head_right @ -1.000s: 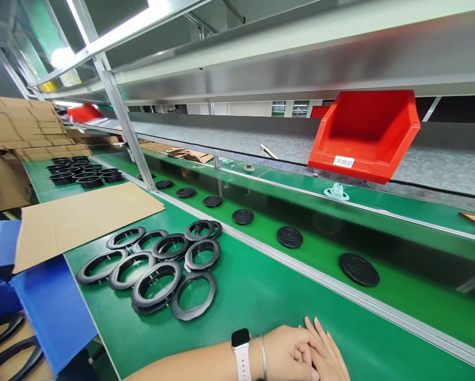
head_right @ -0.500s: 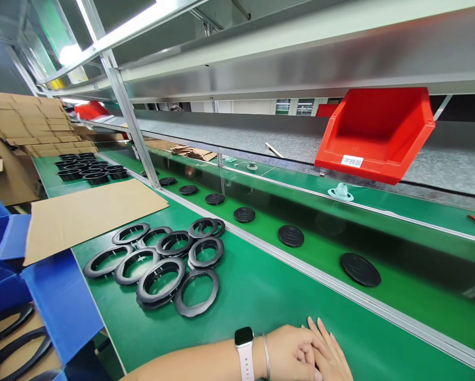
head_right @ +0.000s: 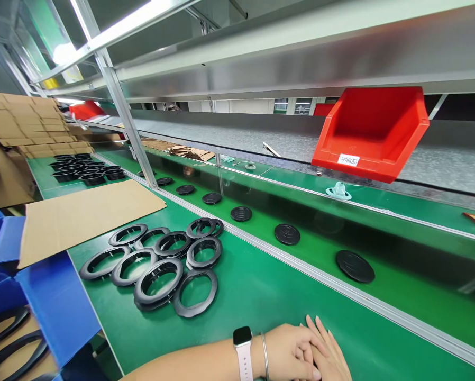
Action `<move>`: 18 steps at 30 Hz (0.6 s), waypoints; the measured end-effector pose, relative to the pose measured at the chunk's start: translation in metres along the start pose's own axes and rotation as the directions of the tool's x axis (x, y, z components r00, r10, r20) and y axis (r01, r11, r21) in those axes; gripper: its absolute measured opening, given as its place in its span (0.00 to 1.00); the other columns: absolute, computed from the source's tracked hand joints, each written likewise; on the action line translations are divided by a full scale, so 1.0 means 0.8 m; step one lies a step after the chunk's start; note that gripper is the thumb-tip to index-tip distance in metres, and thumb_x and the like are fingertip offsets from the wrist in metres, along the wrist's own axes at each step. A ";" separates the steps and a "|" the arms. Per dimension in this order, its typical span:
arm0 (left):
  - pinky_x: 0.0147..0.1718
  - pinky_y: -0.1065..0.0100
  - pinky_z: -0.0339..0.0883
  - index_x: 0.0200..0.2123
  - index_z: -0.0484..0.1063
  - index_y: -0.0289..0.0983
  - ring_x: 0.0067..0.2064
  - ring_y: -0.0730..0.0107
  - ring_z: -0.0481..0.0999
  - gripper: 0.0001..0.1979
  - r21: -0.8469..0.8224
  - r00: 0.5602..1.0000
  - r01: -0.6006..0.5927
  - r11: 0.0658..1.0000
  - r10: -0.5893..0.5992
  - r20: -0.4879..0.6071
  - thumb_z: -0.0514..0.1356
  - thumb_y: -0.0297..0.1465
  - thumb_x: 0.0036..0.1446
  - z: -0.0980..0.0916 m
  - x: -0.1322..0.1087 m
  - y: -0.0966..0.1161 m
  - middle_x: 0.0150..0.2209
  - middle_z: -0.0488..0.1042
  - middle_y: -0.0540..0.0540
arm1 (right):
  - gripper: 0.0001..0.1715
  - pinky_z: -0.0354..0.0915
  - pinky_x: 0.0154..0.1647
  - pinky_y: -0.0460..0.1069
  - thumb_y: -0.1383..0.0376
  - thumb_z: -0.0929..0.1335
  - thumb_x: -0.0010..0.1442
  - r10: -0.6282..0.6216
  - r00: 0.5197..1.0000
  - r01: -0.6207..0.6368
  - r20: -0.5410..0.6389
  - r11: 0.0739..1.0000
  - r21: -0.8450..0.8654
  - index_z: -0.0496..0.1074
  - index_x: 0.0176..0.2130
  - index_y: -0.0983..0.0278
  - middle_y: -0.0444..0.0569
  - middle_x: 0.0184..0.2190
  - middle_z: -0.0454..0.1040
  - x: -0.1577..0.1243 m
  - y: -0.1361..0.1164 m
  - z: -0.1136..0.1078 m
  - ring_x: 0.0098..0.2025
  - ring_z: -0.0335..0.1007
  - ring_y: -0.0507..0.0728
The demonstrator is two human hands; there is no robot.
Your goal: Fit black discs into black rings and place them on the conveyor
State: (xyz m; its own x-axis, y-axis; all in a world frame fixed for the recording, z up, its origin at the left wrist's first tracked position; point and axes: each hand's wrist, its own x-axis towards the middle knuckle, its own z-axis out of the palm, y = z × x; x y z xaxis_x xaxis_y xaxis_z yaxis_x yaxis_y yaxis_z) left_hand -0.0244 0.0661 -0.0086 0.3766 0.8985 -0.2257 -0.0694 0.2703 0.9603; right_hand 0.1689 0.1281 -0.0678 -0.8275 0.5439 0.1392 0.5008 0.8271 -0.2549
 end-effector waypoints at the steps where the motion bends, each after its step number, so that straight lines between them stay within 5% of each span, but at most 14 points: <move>1: 0.22 0.73 0.68 0.51 0.77 0.40 0.17 0.81 0.69 0.36 0.000 1.000 -0.001 1.000 0.001 0.002 0.76 0.43 0.36 0.000 0.000 0.000 0.22 0.73 0.56 | 0.29 0.60 0.65 0.68 0.59 0.64 0.66 0.000 1.000 0.000 0.007 1.000 -0.008 0.63 0.65 0.55 0.48 0.68 0.52 0.000 0.000 0.000 0.69 0.47 0.70; 12: 0.22 0.74 0.69 0.51 0.77 0.40 0.16 0.82 0.69 0.33 -0.014 1.000 -0.009 1.000 0.009 0.018 0.76 0.40 0.39 0.000 -0.004 0.006 0.22 0.72 0.57 | 0.29 0.57 0.65 0.70 0.60 0.63 0.66 0.022 0.999 -0.022 0.030 1.000 0.014 0.64 0.65 0.56 0.49 0.69 0.51 0.002 -0.007 -0.004 0.70 0.46 0.71; 18: 0.22 0.74 0.69 0.51 0.76 0.38 0.16 0.81 0.70 0.25 0.012 1.000 0.003 1.000 -0.003 0.008 0.70 0.25 0.48 -0.001 -0.003 0.004 0.23 0.73 0.56 | 0.28 0.56 0.66 0.69 0.60 0.64 0.65 0.034 0.999 -0.034 0.029 0.999 0.030 0.66 0.63 0.55 0.47 0.69 0.51 0.002 -0.007 -0.003 0.70 0.46 0.70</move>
State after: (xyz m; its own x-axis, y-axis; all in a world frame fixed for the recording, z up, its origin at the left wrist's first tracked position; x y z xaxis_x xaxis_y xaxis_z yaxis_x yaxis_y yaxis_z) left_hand -0.0263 0.0649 -0.0048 0.3844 0.8948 -0.2272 -0.0569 0.2685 0.9616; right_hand 0.1654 0.1247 -0.0635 -0.8173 0.5670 0.1023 0.5212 0.8034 -0.2880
